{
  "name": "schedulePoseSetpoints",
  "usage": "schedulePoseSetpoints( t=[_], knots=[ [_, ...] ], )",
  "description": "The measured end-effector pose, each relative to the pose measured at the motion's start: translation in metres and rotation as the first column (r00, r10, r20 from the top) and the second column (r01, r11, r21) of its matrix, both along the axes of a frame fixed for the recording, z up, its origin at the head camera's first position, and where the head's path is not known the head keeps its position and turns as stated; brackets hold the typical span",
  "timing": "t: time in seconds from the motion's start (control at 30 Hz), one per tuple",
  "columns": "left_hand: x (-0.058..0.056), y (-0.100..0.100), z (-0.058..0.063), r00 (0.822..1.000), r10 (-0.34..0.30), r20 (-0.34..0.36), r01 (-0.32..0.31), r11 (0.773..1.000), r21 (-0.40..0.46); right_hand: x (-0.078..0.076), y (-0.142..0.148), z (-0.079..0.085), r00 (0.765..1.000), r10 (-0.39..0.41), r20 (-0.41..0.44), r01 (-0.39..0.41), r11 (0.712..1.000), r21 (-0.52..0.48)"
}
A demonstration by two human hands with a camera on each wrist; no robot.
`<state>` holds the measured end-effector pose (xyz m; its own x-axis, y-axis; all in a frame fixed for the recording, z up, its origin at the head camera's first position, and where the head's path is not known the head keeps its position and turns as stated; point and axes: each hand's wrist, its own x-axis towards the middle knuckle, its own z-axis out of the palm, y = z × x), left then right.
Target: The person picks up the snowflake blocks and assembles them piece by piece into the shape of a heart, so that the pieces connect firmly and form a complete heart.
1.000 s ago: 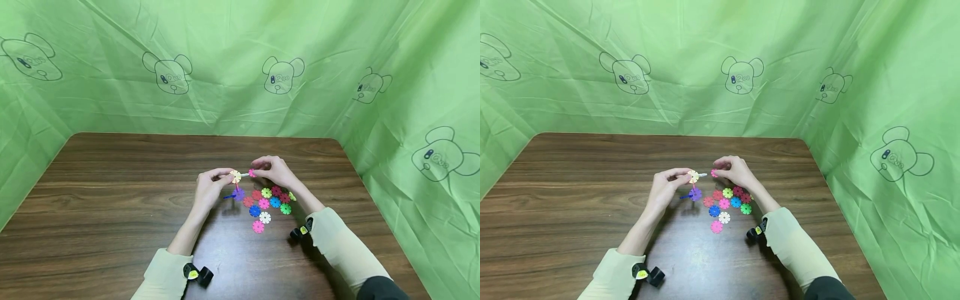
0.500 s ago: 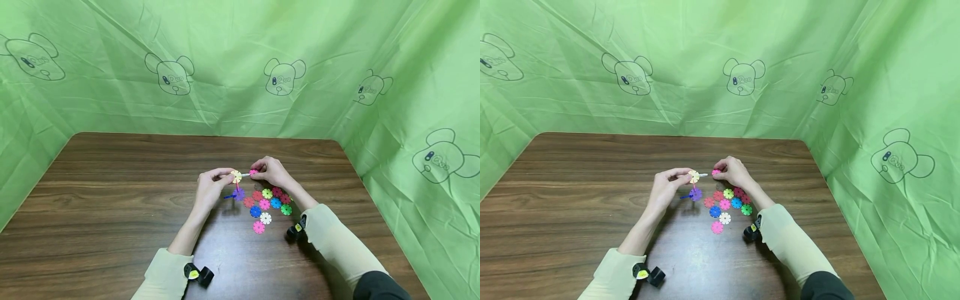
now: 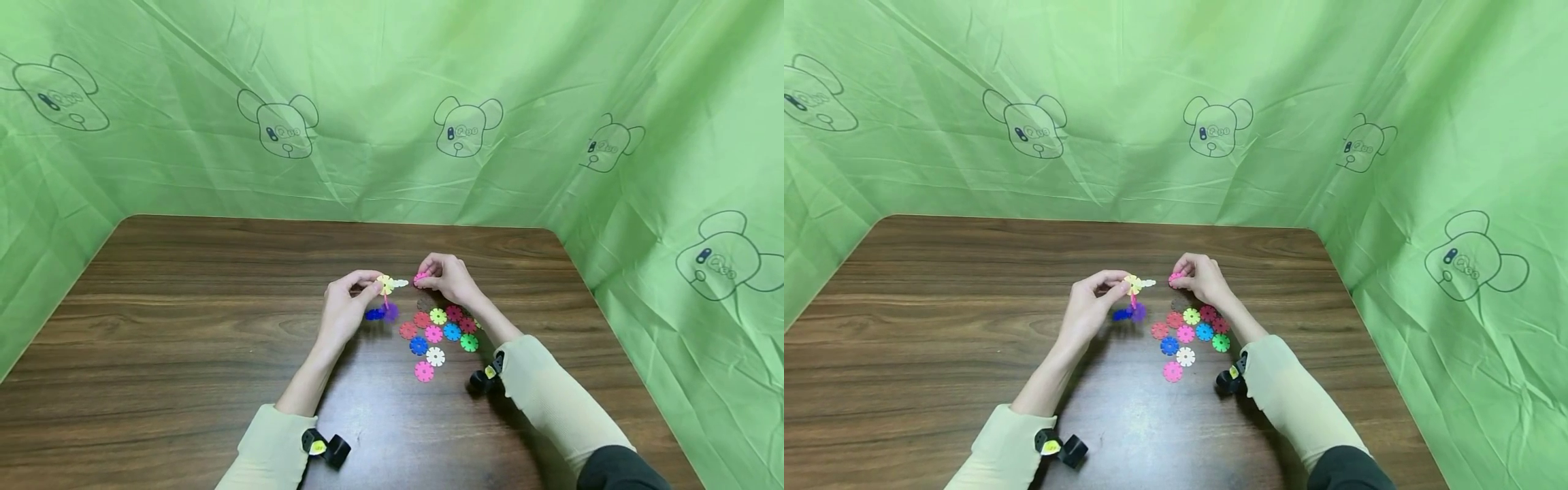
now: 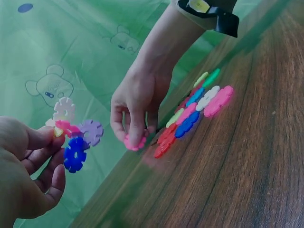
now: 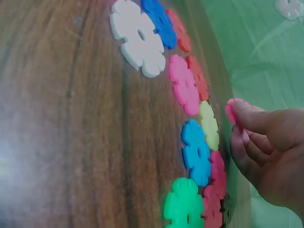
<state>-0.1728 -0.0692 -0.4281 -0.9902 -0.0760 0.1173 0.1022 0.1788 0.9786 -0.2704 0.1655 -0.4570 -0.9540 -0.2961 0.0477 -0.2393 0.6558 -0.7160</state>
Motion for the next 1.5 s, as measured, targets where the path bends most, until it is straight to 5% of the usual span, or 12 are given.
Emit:
schedulePoseSetpoints(
  t=[0.23, 0.57, 0.83, 1.13, 1.5],
  knots=[
    [-0.001, -0.001, -0.001, 0.999, -0.006, -0.035, 0.004, 0.999, -0.036, 0.015, 0.005, 0.008, 1.000, -0.002, -0.002, 0.002, 0.984, -0.179],
    [-0.001, 0.003, -0.002, 0.993, 0.010, -0.122, -0.015, 0.999, -0.045, 0.051, 0.005, 0.032, 1.000, 0.007, 0.001, -0.006, 0.949, -0.314],
    [0.001, 0.006, -0.003, 0.991, 0.009, -0.133, -0.016, 0.999, -0.050, 0.066, 0.007, 0.036, 1.000, 0.021, -0.008, -0.022, 0.905, -0.424],
    [0.001, 0.006, -0.004, 0.990, 0.014, -0.143, -0.023, 0.998, -0.062, 0.066, 0.001, 0.034, 0.996, 0.069, -0.051, -0.084, 0.897, -0.433],
    [0.002, 0.007, -0.004, 0.991, 0.018, -0.135, -0.028, 0.997, -0.067, 0.069, 0.000, 0.036, 0.998, 0.064, -0.016, -0.065, 0.911, -0.408]
  ],
)
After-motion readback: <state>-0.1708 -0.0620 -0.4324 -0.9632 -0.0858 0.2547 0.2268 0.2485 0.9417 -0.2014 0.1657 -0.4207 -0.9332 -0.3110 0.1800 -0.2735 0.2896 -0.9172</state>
